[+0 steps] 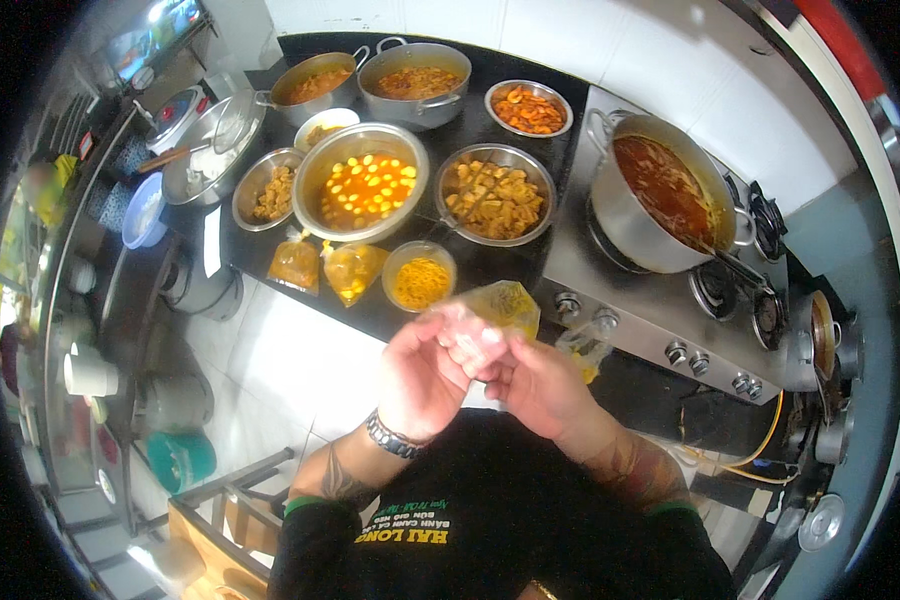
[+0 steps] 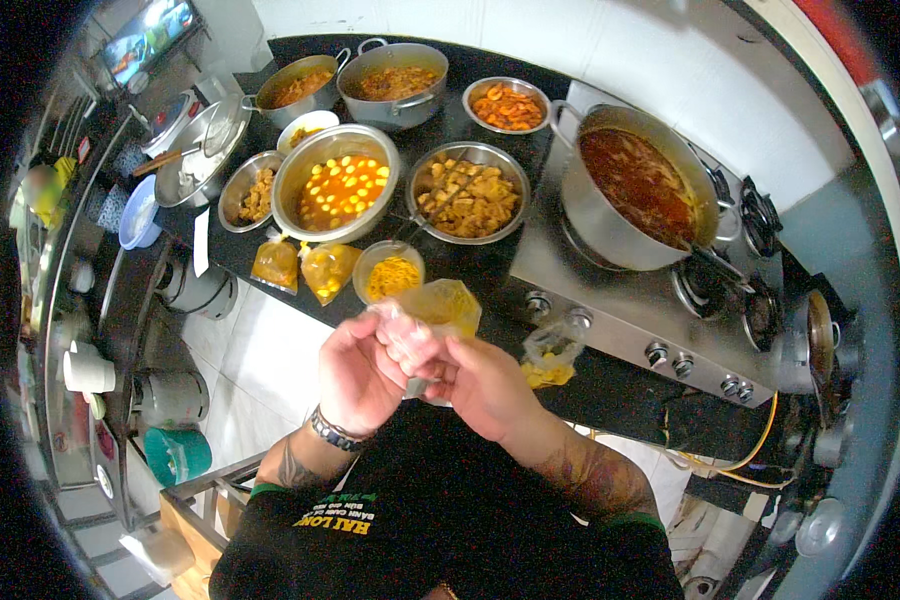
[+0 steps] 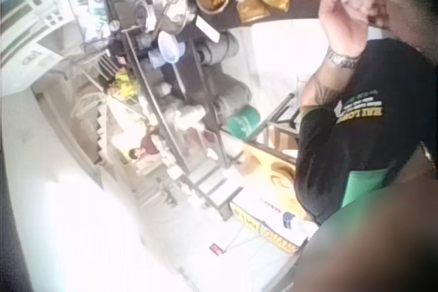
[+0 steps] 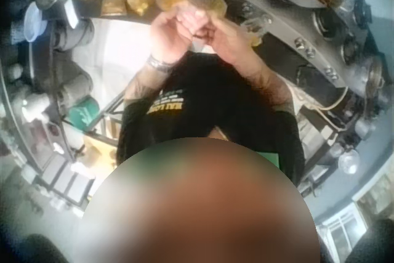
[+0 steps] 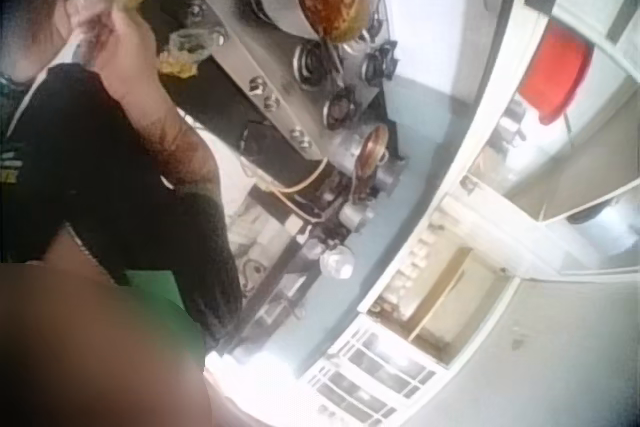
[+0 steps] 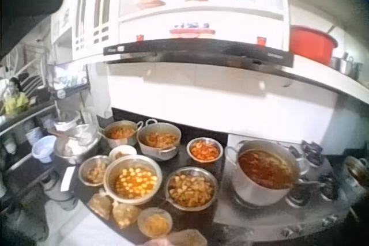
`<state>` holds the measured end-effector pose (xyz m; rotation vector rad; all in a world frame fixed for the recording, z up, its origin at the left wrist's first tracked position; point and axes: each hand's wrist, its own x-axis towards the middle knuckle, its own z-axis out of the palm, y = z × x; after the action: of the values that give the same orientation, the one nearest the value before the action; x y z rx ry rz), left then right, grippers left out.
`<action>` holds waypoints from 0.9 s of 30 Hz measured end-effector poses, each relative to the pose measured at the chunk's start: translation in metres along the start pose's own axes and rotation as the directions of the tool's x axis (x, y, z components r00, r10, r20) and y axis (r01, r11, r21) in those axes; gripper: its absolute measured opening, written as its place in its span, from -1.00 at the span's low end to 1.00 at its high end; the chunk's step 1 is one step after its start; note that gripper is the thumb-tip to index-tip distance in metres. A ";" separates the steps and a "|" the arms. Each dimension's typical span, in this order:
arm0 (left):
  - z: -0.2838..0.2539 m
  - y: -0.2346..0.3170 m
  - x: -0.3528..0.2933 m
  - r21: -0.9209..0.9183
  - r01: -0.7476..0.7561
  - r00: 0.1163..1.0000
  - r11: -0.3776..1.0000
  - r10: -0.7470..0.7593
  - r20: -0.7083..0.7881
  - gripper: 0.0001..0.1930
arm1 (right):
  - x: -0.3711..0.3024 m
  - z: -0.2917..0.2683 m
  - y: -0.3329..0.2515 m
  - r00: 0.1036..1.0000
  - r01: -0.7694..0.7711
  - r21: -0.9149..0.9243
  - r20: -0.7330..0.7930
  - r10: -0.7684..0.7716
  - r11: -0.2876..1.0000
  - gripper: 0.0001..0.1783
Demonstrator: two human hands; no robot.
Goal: The person assembles noodle bowls by placing rice noodles into bowls, then adding yellow balls, fried items, and ladling red sauce over the top. The person uses tongs and a ladle to transfer ingredients from multiple containers into individual bowls.
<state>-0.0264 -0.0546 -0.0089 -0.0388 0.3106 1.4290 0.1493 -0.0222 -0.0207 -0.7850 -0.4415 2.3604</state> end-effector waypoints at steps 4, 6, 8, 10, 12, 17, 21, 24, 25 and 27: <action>-0.027 0.043 -0.017 0.331 -0.058 0.998 0.942 0.066 -0.012 -0.89 | 0.021 0.040 0.003 0.975 -0.038 -0.150 -0.223 0.003 0.988 -0.88; -0.041 0.069 -0.029 0.676 -0.066 0.995 0.734 0.103 -0.015 -0.97 | 0.022 0.052 0.009 0.977 0.081 -0.481 -0.135 -0.165 0.873 -0.93; -0.052 0.092 -0.046 0.909 -0.328 0.905 0.258 0.360 0.225 -0.90 | 0.022 0.063 0.017 0.941 0.164 -0.776 -0.062 -0.332 0.609 -0.90; -0.064 0.115 -0.058 0.855 -0.467 0.705 -0.225 0.489 0.514 -0.89 | 0.029 0.073 0.027 0.899 0.271 -0.856 0.062 -0.433 0.441 -0.84; -0.076 0.134 -0.070 0.863 -0.425 0.653 -0.273 0.567 0.502 -0.87 | 0.045 0.086 0.034 0.798 0.448 -0.865 0.272 -0.539 0.227 -0.83; -0.112 0.184 -0.059 0.681 -0.729 0.653 0.065 0.364 0.664 -0.06 | 0.077 0.128 0.044 0.979 0.202 -0.684 0.131 -0.154 0.701 -0.83; -0.132 0.177 -0.054 0.912 -0.389 0.907 0.131 0.227 0.354 0.38 | 0.100 0.151 0.059 0.966 0.176 -0.804 0.252 0.057 0.568 -0.80; -0.138 0.160 -0.046 0.899 -0.418 0.898 -0.128 0.089 0.430 -0.32 | 0.121 0.143 0.066 0.914 0.137 -0.853 0.305 0.267 0.504 -0.81; -0.138 0.158 -0.043 0.848 -0.464 0.874 -0.255 0.022 0.485 -0.48 | 0.133 0.129 0.057 0.889 0.068 -0.864 0.279 0.363 0.498 -0.78; -0.135 0.161 -0.043 0.878 -0.392 0.898 -0.275 0.091 0.430 -0.87 | 0.169 0.092 0.040 0.925 -0.066 -0.882 0.122 0.360 0.467 -0.74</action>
<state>-0.2133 -0.1007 -0.1031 1.7113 1.3527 1.1241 -0.0343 0.0441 -0.0410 -0.9339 -1.9009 2.4005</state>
